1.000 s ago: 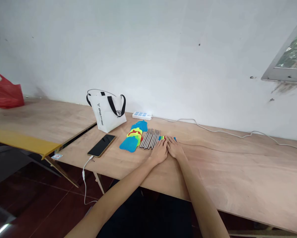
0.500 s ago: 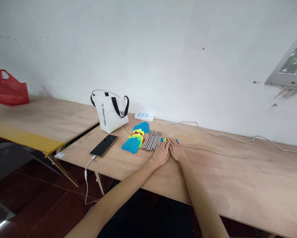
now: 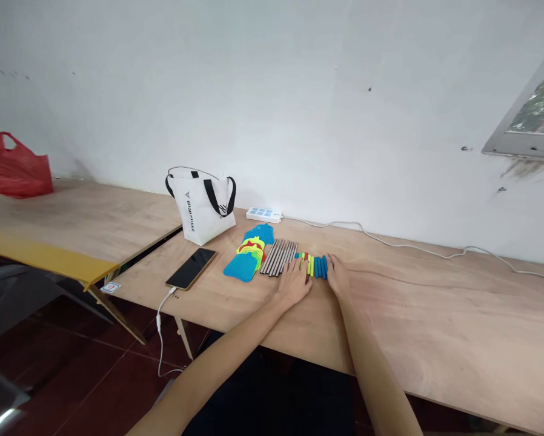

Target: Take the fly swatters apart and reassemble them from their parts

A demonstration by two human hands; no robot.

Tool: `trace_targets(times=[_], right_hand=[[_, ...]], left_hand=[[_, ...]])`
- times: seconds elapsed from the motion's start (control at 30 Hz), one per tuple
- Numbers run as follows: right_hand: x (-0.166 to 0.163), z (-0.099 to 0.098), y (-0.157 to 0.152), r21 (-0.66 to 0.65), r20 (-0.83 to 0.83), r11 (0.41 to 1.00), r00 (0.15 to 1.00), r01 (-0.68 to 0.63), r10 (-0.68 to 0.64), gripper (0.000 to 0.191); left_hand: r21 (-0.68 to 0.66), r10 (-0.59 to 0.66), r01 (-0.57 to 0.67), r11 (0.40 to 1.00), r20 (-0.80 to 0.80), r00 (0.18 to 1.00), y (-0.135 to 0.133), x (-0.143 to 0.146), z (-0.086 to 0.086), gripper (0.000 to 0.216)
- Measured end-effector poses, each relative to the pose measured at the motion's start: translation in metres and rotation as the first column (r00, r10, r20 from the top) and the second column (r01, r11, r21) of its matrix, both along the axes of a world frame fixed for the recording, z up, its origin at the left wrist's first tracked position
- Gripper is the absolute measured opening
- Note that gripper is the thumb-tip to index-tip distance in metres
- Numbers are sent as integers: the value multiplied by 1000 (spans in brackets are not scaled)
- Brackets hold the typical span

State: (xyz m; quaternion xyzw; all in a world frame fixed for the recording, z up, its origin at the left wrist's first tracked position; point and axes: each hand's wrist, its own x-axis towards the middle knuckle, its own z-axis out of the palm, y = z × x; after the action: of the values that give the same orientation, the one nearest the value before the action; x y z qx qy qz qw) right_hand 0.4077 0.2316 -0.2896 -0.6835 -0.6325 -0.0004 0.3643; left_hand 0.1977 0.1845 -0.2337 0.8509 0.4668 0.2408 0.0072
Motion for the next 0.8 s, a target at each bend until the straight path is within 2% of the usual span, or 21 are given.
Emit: trace_targets(times=[0.2,0.33,0.53,0.63,0.7,0.8], right_hand=[[-2,1,-6,-47,4,999,1000,-20,20,54],[-1,3,-11,-78,2,996,999,-47,47,51],[14,12,-27,-106,-58,969,975,-221,216,51],[22,17,-36,-131,-82,940,948,-315,307,60],[25,19,-40,-143,-94,926,936,-350,340,66],[27,19,-40,-144,-111,919,928,-368,355,63]], left_hand=[[-37,109,-109,993,-12,994,-2,0,8,45],[-42,122,-123,992,-19,992,-1,0,7,45],[-31,96,-97,995,-25,995,2,-1,4,41],[-30,88,-89,996,-30,996,2,-1,3,41],[-34,82,-83,996,-34,996,2,-1,3,42],[-37,77,-78,996,-45,996,2,-2,3,41]])
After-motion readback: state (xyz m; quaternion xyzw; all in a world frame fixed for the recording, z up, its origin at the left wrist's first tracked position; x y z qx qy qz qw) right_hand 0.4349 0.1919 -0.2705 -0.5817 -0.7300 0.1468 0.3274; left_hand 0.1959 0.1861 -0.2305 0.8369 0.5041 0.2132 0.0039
